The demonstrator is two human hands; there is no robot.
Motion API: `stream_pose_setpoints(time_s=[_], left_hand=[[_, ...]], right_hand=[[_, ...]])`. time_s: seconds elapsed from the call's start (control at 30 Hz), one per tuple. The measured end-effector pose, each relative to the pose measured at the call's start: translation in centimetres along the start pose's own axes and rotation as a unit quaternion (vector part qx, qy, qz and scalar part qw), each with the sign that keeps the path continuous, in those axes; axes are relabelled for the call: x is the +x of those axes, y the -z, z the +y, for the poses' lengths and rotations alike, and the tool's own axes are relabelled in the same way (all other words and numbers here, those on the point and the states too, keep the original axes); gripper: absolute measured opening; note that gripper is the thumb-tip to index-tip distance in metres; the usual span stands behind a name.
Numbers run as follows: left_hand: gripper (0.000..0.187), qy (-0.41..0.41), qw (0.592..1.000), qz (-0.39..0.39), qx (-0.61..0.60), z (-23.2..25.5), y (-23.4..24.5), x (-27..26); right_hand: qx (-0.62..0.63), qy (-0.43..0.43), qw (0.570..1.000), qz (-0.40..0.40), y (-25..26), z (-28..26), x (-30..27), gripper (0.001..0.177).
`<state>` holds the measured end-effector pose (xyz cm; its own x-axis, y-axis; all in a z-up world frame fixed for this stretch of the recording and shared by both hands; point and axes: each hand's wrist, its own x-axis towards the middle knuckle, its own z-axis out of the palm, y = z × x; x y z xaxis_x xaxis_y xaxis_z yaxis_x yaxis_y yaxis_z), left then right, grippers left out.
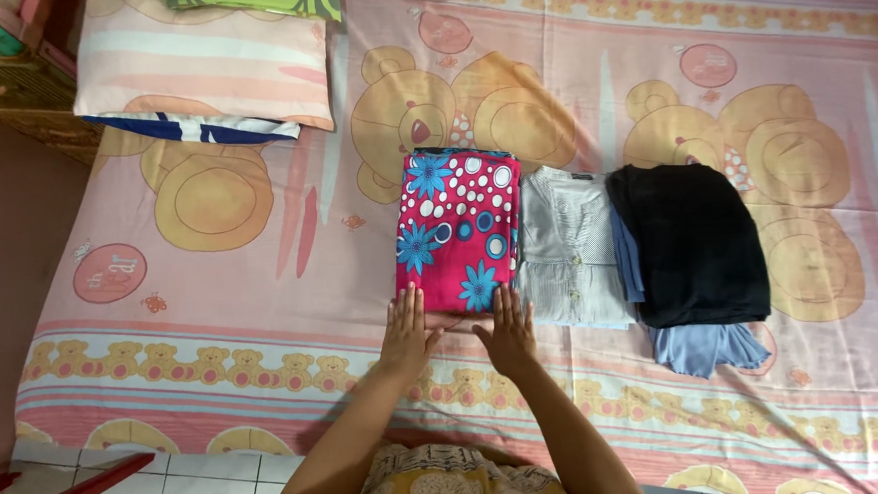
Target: Organize folded clothes from a bed into a closet.
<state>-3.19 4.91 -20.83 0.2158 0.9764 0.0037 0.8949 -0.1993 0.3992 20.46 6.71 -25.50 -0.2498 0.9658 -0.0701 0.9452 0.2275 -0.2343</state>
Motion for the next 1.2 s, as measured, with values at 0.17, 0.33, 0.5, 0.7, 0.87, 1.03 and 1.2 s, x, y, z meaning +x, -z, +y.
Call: stream_pose_setpoints(time_s=[0.17, 0.33, 0.5, 0.7, 0.87, 1.03, 1.2], left_hand=[[0.081, -0.017, 1.0, -0.001, -0.013, 0.9, -0.6, -2.4], [0.077, -0.015, 0.999, 0.031, -0.008, 4.3, 1.6, -3.6], [0.076, -0.036, 0.997, 0.067, 0.021, 9.6, 4.8, -4.0], [0.078, -0.06, 0.993, 0.092, 0.052, 15.4, 6.2, -6.6], [0.077, -0.092, 0.988, 0.109, 0.066, 19.5, 5.5, -10.6], [0.078, -0.096, 0.991, 0.077, 0.054, 22.1, 4.0, -14.2], [0.081, -0.127, 0.986, 0.093, 0.05, 23.5, 2.5, -16.7]], right_hand=[[0.067, -0.001, 0.998, 0.003, 2.4, -1.2, -3.5, 0.09], [0.097, 0.009, 0.995, 0.024, 6.0, -0.8, -6.1, 0.086], [0.086, 0.035, 0.991, 0.099, 10.9, 0.2, -9.4, 0.083], [0.102, 0.052, 0.983, 0.146, 15.5, 1.1, -14.1, 0.081], [0.089, 0.043, 0.981, 0.165, 17.0, 2.1, -19.5, 0.081], [0.093, 0.033, 0.979, 0.179, 17.0, 3.0, -25.3, 0.08], [0.12, 0.008, 0.977, 0.178, 16.7, 3.7, -29.5, 0.08]])
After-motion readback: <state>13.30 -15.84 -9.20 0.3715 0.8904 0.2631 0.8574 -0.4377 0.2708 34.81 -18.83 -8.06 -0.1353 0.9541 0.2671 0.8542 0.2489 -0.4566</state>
